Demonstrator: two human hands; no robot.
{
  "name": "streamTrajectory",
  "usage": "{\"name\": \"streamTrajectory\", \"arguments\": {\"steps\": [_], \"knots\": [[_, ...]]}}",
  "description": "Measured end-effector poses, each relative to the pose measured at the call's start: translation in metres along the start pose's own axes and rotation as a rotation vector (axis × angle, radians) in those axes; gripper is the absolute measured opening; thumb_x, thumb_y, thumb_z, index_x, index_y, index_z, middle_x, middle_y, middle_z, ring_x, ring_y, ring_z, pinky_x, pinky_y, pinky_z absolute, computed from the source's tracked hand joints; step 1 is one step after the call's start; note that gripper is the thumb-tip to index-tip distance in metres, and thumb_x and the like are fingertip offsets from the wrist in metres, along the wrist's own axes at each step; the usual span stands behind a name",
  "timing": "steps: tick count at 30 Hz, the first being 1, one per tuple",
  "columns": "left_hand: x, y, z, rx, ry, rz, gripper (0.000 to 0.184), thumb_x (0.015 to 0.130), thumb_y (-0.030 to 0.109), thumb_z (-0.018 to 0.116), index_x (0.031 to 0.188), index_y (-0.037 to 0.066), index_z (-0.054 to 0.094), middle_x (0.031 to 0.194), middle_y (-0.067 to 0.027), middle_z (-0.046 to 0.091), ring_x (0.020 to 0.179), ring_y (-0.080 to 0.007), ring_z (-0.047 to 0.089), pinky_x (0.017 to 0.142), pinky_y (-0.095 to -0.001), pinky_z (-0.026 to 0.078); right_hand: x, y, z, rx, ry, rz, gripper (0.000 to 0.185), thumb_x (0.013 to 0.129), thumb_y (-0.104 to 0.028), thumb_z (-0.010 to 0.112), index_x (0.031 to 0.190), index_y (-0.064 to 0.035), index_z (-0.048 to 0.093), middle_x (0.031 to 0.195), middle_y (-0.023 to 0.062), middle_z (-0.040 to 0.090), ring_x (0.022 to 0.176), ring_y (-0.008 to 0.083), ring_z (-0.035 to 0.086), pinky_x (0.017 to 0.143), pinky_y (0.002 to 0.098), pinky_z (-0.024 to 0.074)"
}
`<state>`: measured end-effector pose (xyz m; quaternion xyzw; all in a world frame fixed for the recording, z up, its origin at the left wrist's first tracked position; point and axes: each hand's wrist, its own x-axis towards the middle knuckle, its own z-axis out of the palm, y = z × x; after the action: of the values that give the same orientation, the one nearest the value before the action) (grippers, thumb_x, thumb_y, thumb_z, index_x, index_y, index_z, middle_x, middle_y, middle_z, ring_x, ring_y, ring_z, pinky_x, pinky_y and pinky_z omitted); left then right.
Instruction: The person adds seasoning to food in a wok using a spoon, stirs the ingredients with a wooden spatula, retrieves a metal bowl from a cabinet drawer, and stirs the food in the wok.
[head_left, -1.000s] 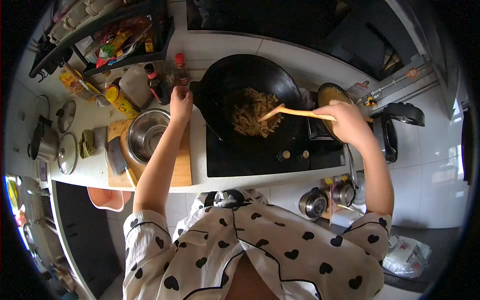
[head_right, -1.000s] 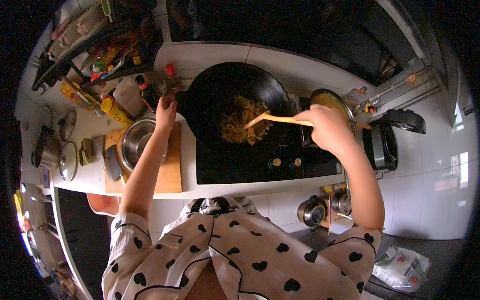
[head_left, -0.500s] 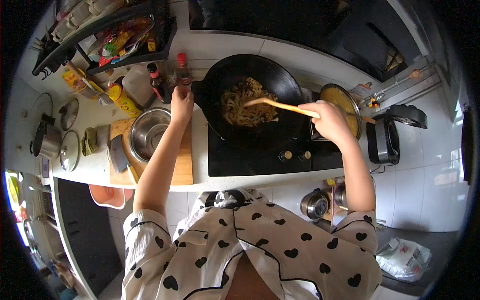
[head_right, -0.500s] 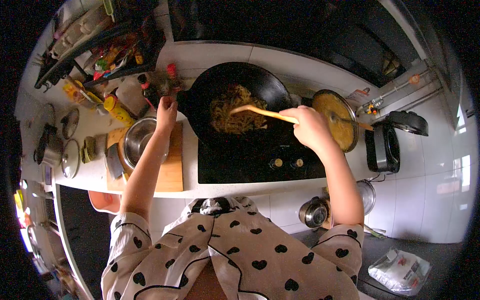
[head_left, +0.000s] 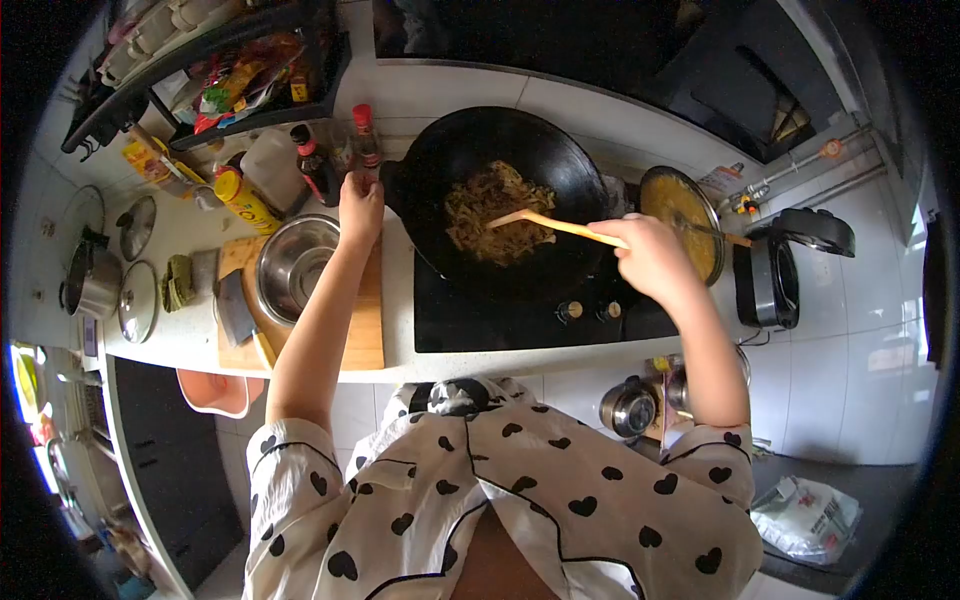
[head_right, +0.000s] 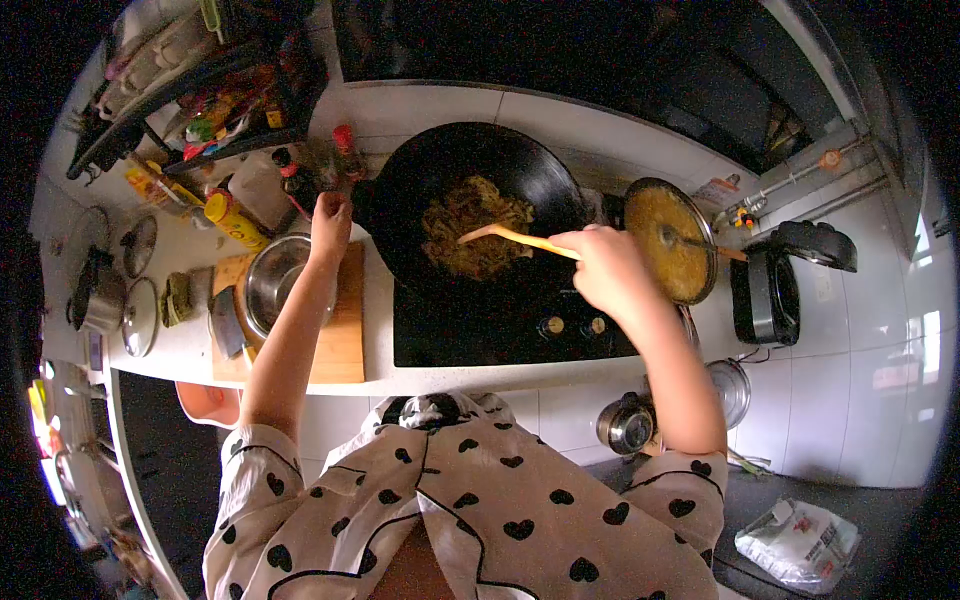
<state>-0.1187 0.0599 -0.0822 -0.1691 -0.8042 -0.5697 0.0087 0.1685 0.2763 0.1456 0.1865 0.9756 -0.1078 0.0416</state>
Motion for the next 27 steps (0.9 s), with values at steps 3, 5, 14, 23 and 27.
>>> {"name": "streamTrajectory", "arguments": {"steps": [3,5,14,23,27], "knots": [[0.000,0.003,0.007,-0.050,0.024,0.000,0.018,0.080,0.012,0.052,0.091,-0.001,0.052,0.084,-0.0140,0.057,0.080,-0.0254,0.055,0.072,-0.0326,0.043,0.018,0.009,0.047,-0.104,0.045,-0.004,0.041,0.072,0.001,0.051,0.108,-0.0148,0.062,0.093,0.0143,0.061,0.082,0.0320,0.061,0.077,0.0413,0.0484],[0.001,-0.001,0.009,-0.074,0.046,0.009,0.016,0.078,0.012,0.052,0.088,0.000,0.052,0.084,-0.0169,0.057,0.081,-0.0304,0.056,0.073,-0.0355,0.044,0.029,0.009,0.050,-0.108,0.063,0.046,0.040,0.074,0.000,0.051,0.110,-0.0162,0.061,0.093,0.0139,0.061,0.082,0.0316,0.061,0.077,0.0412,0.0484],[0.000,0.006,0.006,-0.060,0.060,0.013,0.016,0.078,0.012,0.054,0.088,0.000,0.052,0.085,-0.0167,0.056,0.083,-0.0312,0.055,0.075,-0.0366,0.043,0.038,0.014,0.067,-0.065,0.081,0.041,0.041,0.074,0.001,0.051,0.110,-0.0155,0.061,0.094,0.0134,0.062,0.085,0.0294,0.061,0.077,0.0399,0.0488],[-0.002,0.011,0.003,-0.037,0.052,0.030,0.016,0.079,0.013,0.054,0.088,0.000,0.051,0.085,-0.0168,0.055,0.085,-0.0323,0.054,0.077,-0.0364,0.042,-0.005,-0.004,0.000,-0.020,-0.010,-0.032,0.040,0.070,0.003,0.051,0.104,-0.0130,0.064,0.093,0.0160,0.063,0.085,0.0317,0.061,0.079,0.0404,0.0480],[-0.002,0.013,0.007,-0.023,0.043,0.012,0.017,0.079,0.013,0.054,0.089,0.000,0.051,0.086,-0.0171,0.056,0.085,-0.0328,0.054,0.077,-0.0368,0.042,0.010,-0.003,0.036,-0.053,0.016,0.040,0.040,0.073,0.001,0.051,0.107,-0.0149,0.063,0.095,0.0134,0.063,0.086,0.0304,0.062,0.078,0.0402,0.0487]]}}
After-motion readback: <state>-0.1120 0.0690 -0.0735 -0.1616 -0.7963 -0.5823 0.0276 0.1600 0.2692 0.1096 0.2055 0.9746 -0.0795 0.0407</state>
